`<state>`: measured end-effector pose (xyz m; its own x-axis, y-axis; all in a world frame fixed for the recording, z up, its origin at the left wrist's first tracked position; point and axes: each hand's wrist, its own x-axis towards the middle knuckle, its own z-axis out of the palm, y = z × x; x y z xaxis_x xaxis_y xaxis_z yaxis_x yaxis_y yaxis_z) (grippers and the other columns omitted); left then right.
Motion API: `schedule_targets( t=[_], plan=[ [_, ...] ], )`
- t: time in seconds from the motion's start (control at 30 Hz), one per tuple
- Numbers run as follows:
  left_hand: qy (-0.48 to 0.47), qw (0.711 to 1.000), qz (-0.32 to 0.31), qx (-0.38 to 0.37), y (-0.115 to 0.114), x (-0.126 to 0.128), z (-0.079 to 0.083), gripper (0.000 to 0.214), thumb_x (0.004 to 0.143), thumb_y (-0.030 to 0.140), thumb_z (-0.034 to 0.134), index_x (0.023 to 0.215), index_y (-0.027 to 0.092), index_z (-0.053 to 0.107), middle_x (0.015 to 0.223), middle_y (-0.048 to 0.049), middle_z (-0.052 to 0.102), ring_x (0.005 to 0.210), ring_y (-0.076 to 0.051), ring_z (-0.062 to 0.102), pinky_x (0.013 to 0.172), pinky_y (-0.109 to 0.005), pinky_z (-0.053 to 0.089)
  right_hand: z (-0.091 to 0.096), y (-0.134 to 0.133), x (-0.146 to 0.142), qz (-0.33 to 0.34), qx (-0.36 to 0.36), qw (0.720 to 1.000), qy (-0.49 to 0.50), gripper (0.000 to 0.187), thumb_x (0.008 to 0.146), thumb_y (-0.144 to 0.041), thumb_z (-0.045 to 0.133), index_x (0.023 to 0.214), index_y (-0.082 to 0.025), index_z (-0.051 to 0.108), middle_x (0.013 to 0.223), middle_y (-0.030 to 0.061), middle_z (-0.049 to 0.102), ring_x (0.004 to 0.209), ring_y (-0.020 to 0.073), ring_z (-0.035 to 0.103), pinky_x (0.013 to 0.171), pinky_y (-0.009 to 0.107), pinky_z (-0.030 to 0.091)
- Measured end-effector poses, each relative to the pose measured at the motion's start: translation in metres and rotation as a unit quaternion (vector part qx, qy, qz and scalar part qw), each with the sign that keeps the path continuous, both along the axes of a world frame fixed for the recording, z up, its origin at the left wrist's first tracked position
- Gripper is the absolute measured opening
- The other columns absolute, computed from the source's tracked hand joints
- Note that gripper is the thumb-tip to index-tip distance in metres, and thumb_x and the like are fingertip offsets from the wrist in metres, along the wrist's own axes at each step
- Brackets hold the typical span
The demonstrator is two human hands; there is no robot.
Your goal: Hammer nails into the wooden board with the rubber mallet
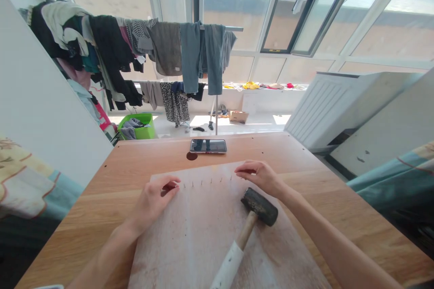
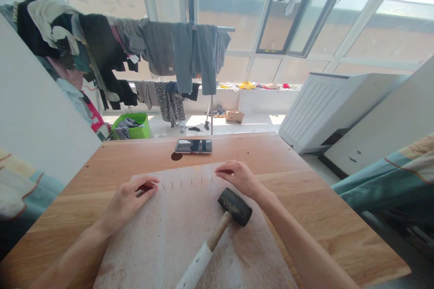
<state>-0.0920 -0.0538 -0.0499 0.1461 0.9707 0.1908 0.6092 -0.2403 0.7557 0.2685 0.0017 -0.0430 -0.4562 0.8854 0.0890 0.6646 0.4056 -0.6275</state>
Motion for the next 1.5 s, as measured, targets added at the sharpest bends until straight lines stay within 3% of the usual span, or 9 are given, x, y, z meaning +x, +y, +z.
schedule_targets(
  t=[0.17,0.47,0.63,0.73,0.87,1.03,1.27,1.5],
  plan=[
    [-0.012,0.999,0.031,0.029,0.005,0.009,0.003,0.022,0.082,0.040,0.065,0.095,0.023,0.072,0.082,-0.0014,0.079,0.078,-0.021,0.075,0.078,-0.032,0.061,0.005,0.007,-0.014,0.051,-0.008,0.998,-0.034,0.022,0.098,-0.034,0.064,0.112,-0.017,0.068,0.112,0.0052,0.072,0.092,0.0186,0.070,0.083,0.039,0.060],
    [-0.026,0.998,-0.043,0.023,0.015,0.017,-0.010,0.015,0.085,0.033,0.063,0.092,0.023,0.072,0.089,-0.0011,0.079,0.083,-0.019,0.075,0.079,-0.029,0.062,0.024,0.007,-0.040,0.072,-0.018,0.995,-0.071,0.019,0.099,-0.033,0.063,0.108,-0.018,0.070,0.111,0.0048,0.072,0.094,0.0189,0.070,0.086,0.040,0.059],
    [-0.068,0.997,0.014,0.031,0.015,0.027,-0.005,0.020,0.082,0.039,0.070,0.092,0.021,0.071,0.084,-0.0023,0.079,0.080,-0.021,0.075,0.081,-0.032,0.061,0.021,0.012,-0.047,0.074,-0.040,0.992,-0.093,0.023,0.099,-0.034,0.062,0.116,-0.020,0.068,0.122,0.0065,0.069,0.099,0.0204,0.069,0.087,0.040,0.059],
    [-0.075,0.997,0.003,0.019,0.016,0.034,-0.004,0.019,0.080,0.037,0.070,0.090,0.021,0.071,0.083,-0.0021,0.079,0.078,-0.021,0.076,0.077,-0.032,0.062,0.021,0.011,-0.045,0.079,-0.048,0.991,-0.095,0.023,0.099,-0.034,0.063,0.116,-0.020,0.068,0.121,0.0063,0.070,0.098,0.0200,0.069,0.085,0.039,0.059],
    [-0.079,0.997,-0.017,-0.003,0.018,0.041,-0.007,0.015,0.078,0.032,0.066,0.086,0.021,0.071,0.082,-0.0024,0.078,0.076,-0.020,0.075,0.072,-0.030,0.062,0.024,0.007,-0.048,0.058,-0.034,0.995,-0.077,0.021,0.099,-0.034,0.063,0.109,-0.018,0.070,0.111,0.0045,0.073,0.093,0.0190,0.071,0.084,0.038,0.059],
    [-0.093,0.996,0.004,0.002,0.018,0.047,-0.003,0.018,0.076,0.035,0.070,0.088,0.021,0.070,0.080,-0.0026,0.078,0.075,-0.021,0.075,0.074,-0.031,0.061,0.031,-0.002,-0.065,0.052,-0.023,0.997,-0.052,0.016,0.100,-0.029,0.061,0.098,-0.017,0.072,0.093,0.0007,0.075,0.086,0.0166,0.071,0.084,0.036,0.058],
    [-0.079,0.996,-0.047,-0.015,0.021,0.062,0.002,0.012,0.080,0.029,0.063,0.087,0.022,0.069,0.083,-0.0029,0.078,0.076,-0.021,0.075,0.074,-0.031,0.059,0.036,-0.006,-0.084,0.070,-0.039,0.994,-0.071,0.022,0.100,-0.035,0.062,0.112,-0.019,0.069,0.116,0.0052,0.071,0.093,0.0186,0.070,0.082,0.037,0.060],
    [-0.107,0.994,-0.018,-0.015,0.017,0.070,0.009,0.018,0.080,0.032,0.069,0.094,0.021,0.068,0.081,-0.0026,0.078,0.075,-0.020,0.074,0.073,-0.030,0.059,0.052,-0.015,-0.080,0.027,-0.028,0.999,0.002,0.019,0.094,-0.025,0.063,0.085,-0.019,0.078,0.081,0.0031,0.078,0.076,0.0165,0.069,0.071,0.026,0.051]
  ],
)
